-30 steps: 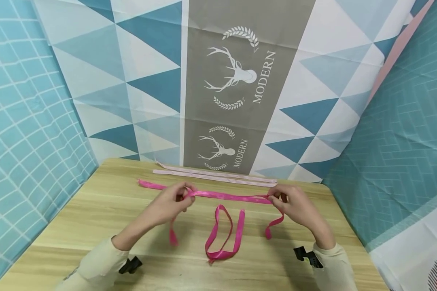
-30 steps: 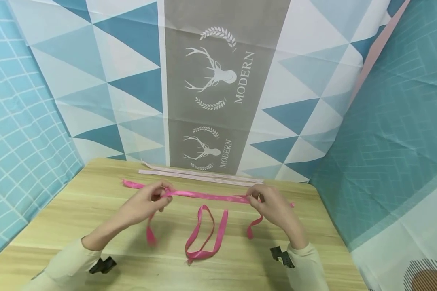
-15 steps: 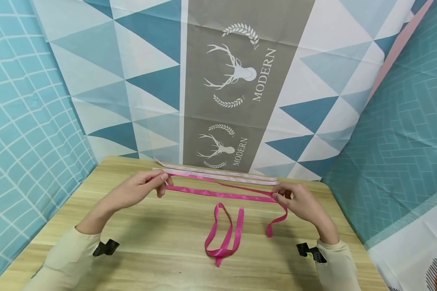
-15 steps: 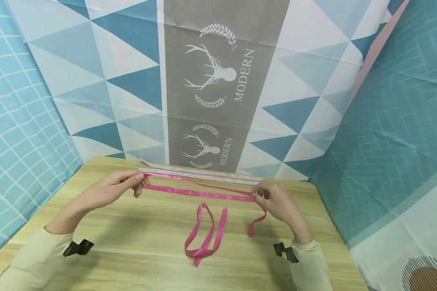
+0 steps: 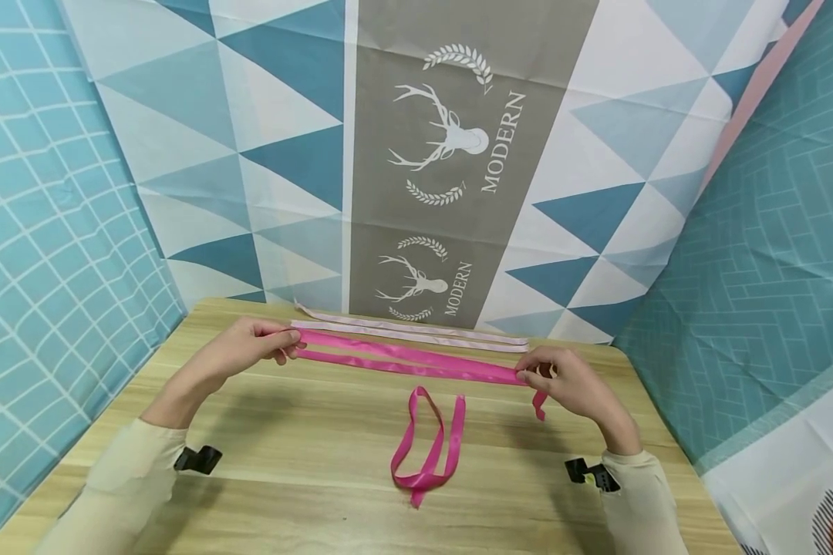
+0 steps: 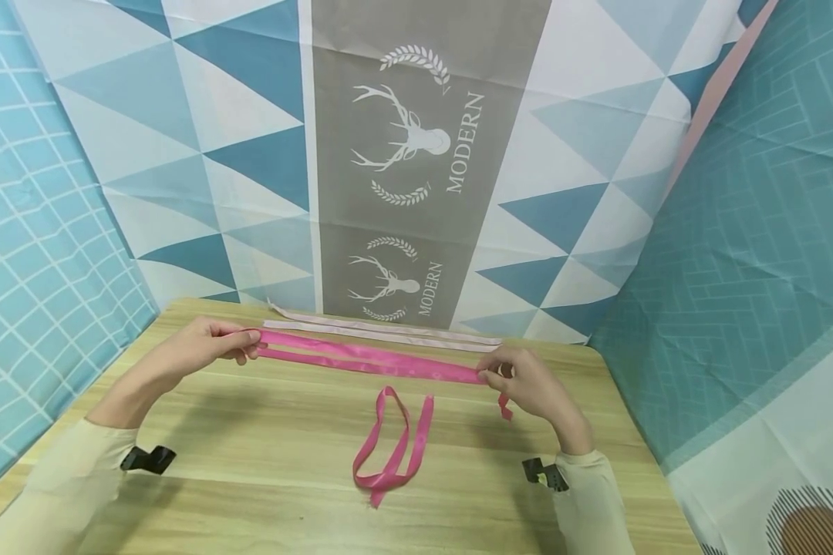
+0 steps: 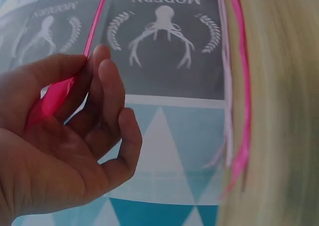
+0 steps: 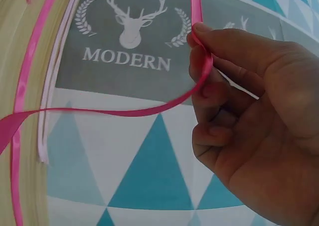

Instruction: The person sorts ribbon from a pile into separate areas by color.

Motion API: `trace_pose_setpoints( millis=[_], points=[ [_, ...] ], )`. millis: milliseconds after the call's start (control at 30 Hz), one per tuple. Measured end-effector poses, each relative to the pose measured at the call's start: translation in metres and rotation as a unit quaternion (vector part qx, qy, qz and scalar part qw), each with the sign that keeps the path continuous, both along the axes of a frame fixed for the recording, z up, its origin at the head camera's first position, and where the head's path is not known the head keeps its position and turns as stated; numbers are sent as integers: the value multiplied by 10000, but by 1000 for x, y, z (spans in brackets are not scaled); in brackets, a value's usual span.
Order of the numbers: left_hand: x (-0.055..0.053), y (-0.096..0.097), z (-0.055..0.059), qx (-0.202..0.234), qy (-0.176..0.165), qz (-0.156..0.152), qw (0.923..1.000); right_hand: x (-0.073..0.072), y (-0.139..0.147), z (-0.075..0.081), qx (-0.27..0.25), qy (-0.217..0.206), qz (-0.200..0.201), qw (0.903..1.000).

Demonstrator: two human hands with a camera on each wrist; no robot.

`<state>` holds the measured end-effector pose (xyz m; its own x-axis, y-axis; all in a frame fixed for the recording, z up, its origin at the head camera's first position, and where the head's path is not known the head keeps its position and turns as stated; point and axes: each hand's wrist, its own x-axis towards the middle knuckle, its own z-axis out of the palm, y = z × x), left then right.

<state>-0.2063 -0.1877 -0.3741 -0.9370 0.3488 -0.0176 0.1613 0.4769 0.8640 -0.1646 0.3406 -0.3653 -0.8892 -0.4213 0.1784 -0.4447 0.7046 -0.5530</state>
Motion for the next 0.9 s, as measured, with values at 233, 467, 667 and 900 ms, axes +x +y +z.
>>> trace_pose_setpoints(
  millis=[233, 467, 667, 900],
  points=[
    [-18, -16, -25, 34, -97, 493, 9987, -16, 13, -19, -116, -161, 67, 9998],
    [-29, -32, -51, 60, -201, 923, 9955, -30, 31, -43, -167, -326, -62, 9993],
    [-40, -44, -70, 161, -445, 1064, 9932, -42, 51, -68, -321, -680, -110, 9971],
    [-48, -57, -87, -158, -380, 1063, 9935, -52, 74, -97, -709, -1239, -311, 9893]
  ],
)
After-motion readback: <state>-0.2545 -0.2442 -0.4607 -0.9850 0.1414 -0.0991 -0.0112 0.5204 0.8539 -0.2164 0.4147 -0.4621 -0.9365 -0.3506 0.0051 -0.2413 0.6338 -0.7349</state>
